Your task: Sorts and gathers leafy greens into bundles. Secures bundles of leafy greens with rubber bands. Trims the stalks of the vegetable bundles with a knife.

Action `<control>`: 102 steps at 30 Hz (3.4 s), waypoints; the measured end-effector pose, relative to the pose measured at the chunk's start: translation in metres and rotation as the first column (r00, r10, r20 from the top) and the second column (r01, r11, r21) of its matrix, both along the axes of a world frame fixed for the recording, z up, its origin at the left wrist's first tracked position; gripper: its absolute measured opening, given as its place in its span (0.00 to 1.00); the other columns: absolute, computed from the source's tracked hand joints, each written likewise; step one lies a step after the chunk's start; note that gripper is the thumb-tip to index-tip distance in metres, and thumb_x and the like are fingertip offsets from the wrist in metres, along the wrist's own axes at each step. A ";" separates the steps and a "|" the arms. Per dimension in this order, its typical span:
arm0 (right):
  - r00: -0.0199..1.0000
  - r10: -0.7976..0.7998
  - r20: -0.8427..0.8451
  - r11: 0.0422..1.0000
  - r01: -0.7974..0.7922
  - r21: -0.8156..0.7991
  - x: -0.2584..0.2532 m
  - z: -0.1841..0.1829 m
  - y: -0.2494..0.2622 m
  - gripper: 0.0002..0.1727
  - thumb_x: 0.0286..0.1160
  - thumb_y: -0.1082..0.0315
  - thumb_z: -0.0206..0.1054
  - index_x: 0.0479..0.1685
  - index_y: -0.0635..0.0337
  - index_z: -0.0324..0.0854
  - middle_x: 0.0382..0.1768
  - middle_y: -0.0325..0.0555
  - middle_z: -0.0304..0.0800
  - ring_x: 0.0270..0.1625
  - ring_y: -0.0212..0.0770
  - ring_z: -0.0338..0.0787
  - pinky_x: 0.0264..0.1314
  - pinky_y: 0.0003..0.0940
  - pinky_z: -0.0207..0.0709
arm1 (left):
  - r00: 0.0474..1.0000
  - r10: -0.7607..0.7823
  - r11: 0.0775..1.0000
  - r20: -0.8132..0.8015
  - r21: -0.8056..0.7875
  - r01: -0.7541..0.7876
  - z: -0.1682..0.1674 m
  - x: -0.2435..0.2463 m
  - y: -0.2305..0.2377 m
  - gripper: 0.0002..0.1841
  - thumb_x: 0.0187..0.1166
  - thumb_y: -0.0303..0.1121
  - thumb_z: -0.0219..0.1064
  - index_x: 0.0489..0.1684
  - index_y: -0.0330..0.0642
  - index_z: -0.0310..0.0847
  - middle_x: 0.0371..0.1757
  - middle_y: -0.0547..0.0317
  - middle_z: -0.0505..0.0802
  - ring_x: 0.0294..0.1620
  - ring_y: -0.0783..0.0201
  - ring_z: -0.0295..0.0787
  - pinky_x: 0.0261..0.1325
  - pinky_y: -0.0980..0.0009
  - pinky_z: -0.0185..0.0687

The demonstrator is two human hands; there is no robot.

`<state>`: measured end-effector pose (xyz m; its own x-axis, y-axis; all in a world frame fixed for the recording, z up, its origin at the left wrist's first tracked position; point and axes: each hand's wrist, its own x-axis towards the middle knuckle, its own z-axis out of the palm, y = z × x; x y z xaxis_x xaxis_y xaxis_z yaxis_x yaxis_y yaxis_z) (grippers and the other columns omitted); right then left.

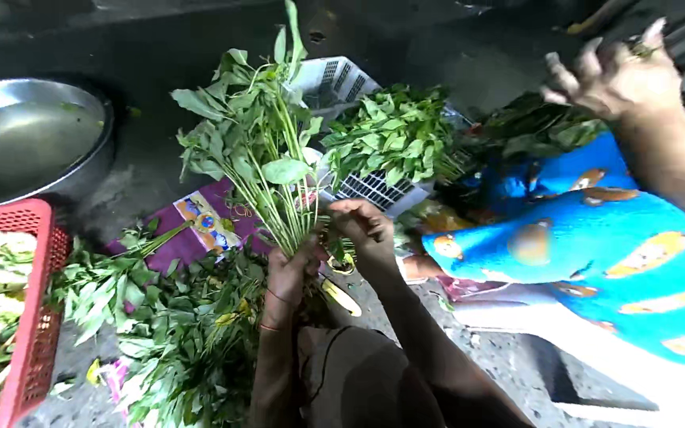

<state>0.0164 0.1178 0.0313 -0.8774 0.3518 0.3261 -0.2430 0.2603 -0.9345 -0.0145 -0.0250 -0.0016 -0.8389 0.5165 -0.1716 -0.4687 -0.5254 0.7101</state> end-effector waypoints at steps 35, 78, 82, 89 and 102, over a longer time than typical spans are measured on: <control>0.996 0.033 -0.085 0.812 0.022 0.584 0.009 0.016 -0.011 0.03 0.65 0.75 0.72 0.32 0.67 0.89 0.48 0.51 0.93 0.43 0.33 0.93 0.42 0.27 0.88 | 0.908 -0.076 0.724 -0.412 -0.649 -0.234 0.023 0.008 0.007 0.09 0.82 0.29 0.65 0.37 0.31 0.86 0.23 0.60 0.85 0.23 0.72 0.79 0.34 0.71 0.78; 0.936 0.350 0.036 0.718 -0.243 -0.652 -0.029 -0.003 -0.013 0.07 0.76 0.65 0.60 0.43 0.45 0.84 0.21 0.29 0.85 0.18 0.21 0.79 0.22 0.17 0.77 | 0.959 -0.262 0.851 0.107 0.494 0.178 0.028 0.016 0.002 0.16 0.90 0.34 0.49 0.40 0.43 0.84 0.10 0.74 0.73 0.06 0.82 0.63 0.10 0.86 0.58; 0.960 0.268 0.080 0.813 -0.181 -0.554 -0.026 -0.003 -0.015 0.12 0.82 0.69 0.62 0.47 0.44 0.92 0.35 0.26 0.94 0.30 0.17 0.87 0.35 0.15 0.84 | 0.933 -0.335 0.745 0.128 0.642 0.179 0.015 0.014 0.003 0.09 0.84 0.38 0.63 0.41 0.46 0.87 0.11 0.75 0.76 0.07 0.81 0.68 0.11 0.86 0.63; 0.927 0.241 0.287 0.964 -0.263 0.039 0.005 -0.012 0.004 0.11 0.81 0.73 0.61 0.54 0.61 0.87 0.38 0.30 0.91 0.36 0.17 0.84 0.42 0.17 0.82 | 0.941 -0.316 0.685 0.120 0.715 0.139 0.000 0.003 0.000 0.09 0.83 0.42 0.66 0.47 0.49 0.86 0.12 0.75 0.78 0.09 0.81 0.74 0.14 0.86 0.67; 0.993 0.032 -0.110 0.994 -0.020 0.107 0.019 0.002 0.009 0.10 0.76 0.68 0.66 0.49 0.44 0.88 0.45 0.25 0.93 0.45 0.24 0.90 0.49 0.24 0.87 | 0.994 -0.109 0.956 -0.011 0.273 0.108 0.007 0.007 0.011 0.08 0.85 0.30 0.58 0.44 0.40 0.83 0.17 0.69 0.80 0.13 0.80 0.70 0.16 0.85 0.67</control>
<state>0.0357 0.1266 0.0335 -0.8417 0.2879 0.4567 -0.3523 0.3482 -0.8687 -0.0074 -0.0139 0.0056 -0.7747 0.6322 -0.0145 -0.5362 -0.6445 0.5450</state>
